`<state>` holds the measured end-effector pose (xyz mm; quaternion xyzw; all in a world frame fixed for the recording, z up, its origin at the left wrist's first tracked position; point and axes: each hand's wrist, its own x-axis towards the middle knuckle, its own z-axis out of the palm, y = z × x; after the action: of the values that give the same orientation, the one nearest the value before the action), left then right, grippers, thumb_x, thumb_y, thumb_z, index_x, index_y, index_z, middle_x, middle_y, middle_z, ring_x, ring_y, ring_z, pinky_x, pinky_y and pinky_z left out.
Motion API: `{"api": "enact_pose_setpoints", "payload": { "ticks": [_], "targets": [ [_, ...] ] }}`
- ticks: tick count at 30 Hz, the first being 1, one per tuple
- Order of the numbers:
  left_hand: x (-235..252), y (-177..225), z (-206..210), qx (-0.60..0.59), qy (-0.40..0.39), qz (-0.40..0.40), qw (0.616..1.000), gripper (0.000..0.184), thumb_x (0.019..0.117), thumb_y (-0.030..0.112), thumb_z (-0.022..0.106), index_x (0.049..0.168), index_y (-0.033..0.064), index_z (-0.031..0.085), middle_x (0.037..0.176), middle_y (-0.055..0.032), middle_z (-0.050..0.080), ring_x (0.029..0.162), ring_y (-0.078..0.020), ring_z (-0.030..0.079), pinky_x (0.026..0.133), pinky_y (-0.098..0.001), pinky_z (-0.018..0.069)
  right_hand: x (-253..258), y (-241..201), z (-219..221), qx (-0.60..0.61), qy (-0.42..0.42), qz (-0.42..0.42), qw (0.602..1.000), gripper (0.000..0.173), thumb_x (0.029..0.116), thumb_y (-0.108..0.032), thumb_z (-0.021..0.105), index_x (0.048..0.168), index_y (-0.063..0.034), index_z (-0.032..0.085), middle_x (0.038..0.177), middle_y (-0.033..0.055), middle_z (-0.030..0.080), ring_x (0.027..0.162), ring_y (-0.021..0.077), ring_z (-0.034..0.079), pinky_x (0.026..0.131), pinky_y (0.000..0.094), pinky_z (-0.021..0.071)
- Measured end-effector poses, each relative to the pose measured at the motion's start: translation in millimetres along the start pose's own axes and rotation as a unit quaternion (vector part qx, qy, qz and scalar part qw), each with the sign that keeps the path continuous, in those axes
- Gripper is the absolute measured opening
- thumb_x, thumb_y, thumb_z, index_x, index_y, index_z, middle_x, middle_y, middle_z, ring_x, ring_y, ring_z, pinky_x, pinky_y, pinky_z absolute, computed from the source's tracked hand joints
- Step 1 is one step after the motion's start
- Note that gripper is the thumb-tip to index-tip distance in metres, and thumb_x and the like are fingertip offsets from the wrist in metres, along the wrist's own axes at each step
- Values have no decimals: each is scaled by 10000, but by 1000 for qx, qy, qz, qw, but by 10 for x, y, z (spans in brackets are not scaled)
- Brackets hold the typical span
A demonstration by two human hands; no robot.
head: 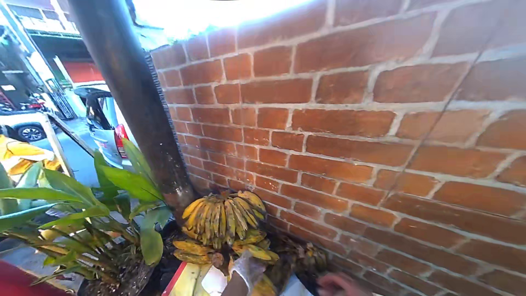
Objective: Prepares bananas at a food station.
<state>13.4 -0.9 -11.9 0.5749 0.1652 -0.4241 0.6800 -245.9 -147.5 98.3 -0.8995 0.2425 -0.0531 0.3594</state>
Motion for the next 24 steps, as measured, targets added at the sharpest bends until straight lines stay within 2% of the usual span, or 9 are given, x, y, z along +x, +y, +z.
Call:
{"api": "enact_pose_setpoints", "payload": {
  "ticks": [2, 6, 10, 13, 16, 18, 20, 22, 24],
  "targets": [
    [63, 15, -8, 21, -3, -7, 1000, 507, 1050, 437, 510, 1243, -20, 617, 1043, -220, 717, 865, -324, 710, 753, -489, 588, 725, -218, 488, -13, -41, -32, 999, 461, 1005, -428, 628, 1320, -92, 655, 1269, 139, 669, 1129, 260, 674, 1011, 462, 553],
    [74, 54, -49, 59, -32, -15, 998, 509, 1055, 454, 497, 1233, -5, 625, 1020, -195, 719, 845, -293, 707, 737, -452, 584, 1610, -481, 1108, -117, -101, 44, 987, 559, 1054, -456, 504, 1445, -58, 547, 1474, 201, 532, 1374, 346, 524, 1154, 521, 432],
    [106, 83, -130, 101, -53, -3, 993, 486, 1034, 453, 551, 1230, 22, 659, 1043, -162, 735, 897, -280, 721, 781, -450, 597, 1754, -604, 1318, -160, -102, 67, 979, 588, 1063, -494, 462, 1387, -22, 597, 1479, 227, 521, 1377, 357, 522, 1150, 526, 435],
    [47, 73, -197, 117, -69, -10, 991, 464, 1064, 423, 500, 1213, 17, 665, 1055, -151, 731, 912, -261, 708, 806, -440, 585, 1665, -642, 1310, -178, -127, 75, 973, 589, 1043, -517, 491, 1381, -50, 616, 1460, 202, 552, 1363, 346, 539, 1140, 532, 443],
    [66, 42, -249, 107, -94, -11, 990, 510, 1081, 441, 434, 1194, 4, 671, 1038, -150, 748, 898, -265, 728, 797, -449, 597, 1656, -949, 1053, -207, -145, 93, 963, 515, 981, -515, 592, 1243, -84, 693, 1260, 187, 683, 1203, 369, 649, 1004, 616, 519],
    [10, 120, -321, 157, -105, -1, 982, 509, 1085, 455, 434, 1220, 23, 666, 1046, -132, 750, 900, -255, 729, 799, -434, 598, 1751, -1180, 845, -184, -101, 63, 976, 503, 985, -549, 580, 1222, -126, 715, 1201, 128, 715, 1156, 316, 674, 990, 586, 533],
    [48, 334, -517, 266, -51, 109, 956, 456, 1056, 448, 513, 1202, 55, 693, 1019, -100, 766, 889, -229, 749, 808, -425, 616, 1950, -1398, 658, -136, -49, 26, 989, 481, 993, -524, 589, 1254, -136, 701, 1173, 89, 720, 1117, 258, 685, 1001, 525, 542],
    [38, 737, -773, 320, 95, 284, 899, 385, 1000, 467, 588, 1085, 120, 732, 922, -47, 766, 845, -196, 748, 810, -461, 625, 2161, -1590, 546, -94, -36, -3, 995, 442, 1001, -486, 604, 1231, -123, 707, 1143, 75, 723, 1083, 223, 692, 995, 481, 553],
    [-51, 1251, -996, 371, 206, 379, 822, 395, 973, 479, 602, 1191, 166, 704, 1036, -35, 751, 984, -205, 719, 908, -511, 579, 2351, -1737, 596, -73, -53, -49, 995, 420, 1009, -437, 609, 1257, -109, 695, 1179, 83, 719, 1104, 214, 692, 1016, 455, 552]
  ]
}}
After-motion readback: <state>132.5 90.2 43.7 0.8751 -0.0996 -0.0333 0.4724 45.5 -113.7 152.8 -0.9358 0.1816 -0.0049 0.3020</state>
